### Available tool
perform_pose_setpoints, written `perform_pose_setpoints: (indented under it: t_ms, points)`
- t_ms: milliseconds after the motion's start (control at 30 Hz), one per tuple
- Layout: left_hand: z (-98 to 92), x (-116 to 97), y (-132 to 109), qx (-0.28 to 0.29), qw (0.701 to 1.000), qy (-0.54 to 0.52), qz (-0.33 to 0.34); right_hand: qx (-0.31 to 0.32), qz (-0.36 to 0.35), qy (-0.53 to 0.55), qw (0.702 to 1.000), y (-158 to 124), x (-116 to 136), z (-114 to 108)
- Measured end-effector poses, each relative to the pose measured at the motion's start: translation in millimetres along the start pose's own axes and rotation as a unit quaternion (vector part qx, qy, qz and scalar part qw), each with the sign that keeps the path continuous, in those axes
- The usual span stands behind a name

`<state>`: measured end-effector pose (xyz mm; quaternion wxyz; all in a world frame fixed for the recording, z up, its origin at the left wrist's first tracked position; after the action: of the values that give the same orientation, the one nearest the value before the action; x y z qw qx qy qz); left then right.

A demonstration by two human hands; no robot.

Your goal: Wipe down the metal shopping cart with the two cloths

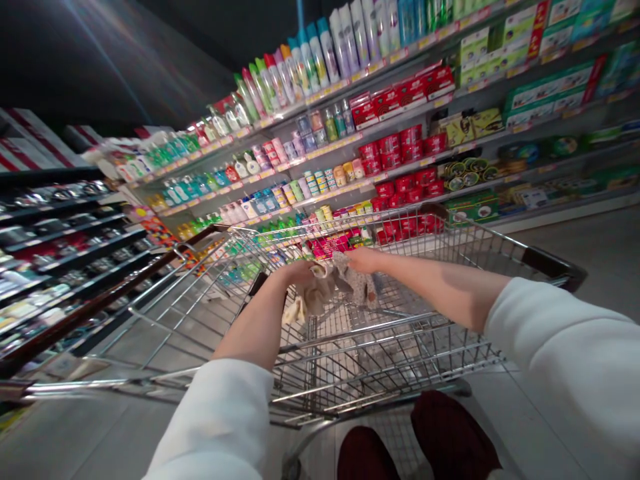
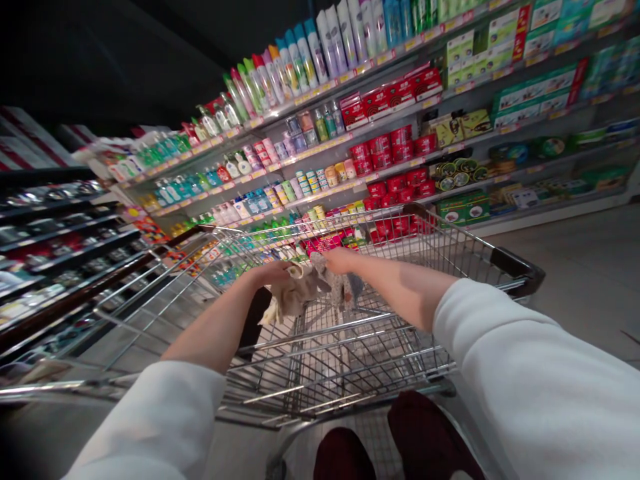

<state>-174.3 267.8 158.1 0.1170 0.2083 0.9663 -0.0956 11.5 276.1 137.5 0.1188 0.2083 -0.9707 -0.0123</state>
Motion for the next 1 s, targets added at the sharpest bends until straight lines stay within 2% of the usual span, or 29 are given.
perform_pose_setpoints:
  t_ms: [200, 400, 667, 833, 1000]
  points:
    - [-9.7, -7, -7, -0.055, 0.984, -0.168, 0.003, -0.027, 0.031, 0.031, 0.999, 3, -10, -19]
    - [-27.7, -11, -16, -0.130, 0.966, -0.222, -0.009, -0.044, -0.004, 0.061, 0.997, 6, -6, -27]
    - [-17.9, -19, -10, -0.102, 0.952, -0.289, 0.009, -0.037, -0.009, 0.056, 0.998, -1, -3, -34]
    - [-20.3, -20, -12, -0.103, 0.953, -0.285, 0.000, -0.033, -0.005, 0.041, 0.999, -1, -5, -37]
    - [-22.0, -22, -16, -0.093, 0.957, -0.275, -0.016, -0.014, -0.040, 0.026, 0.999, -3, -1, -36]
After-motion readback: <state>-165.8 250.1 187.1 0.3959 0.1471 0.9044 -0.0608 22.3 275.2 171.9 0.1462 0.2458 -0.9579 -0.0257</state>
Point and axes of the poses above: each hand's wrist, its own y-axis towards the middle knuckle, its own z-axis out of the palm, x = y × z, the point moved 6 cm from there along y, towards the middle knuckle, and after that the axes turned 12 degrees about z, right-handed, at the moved point
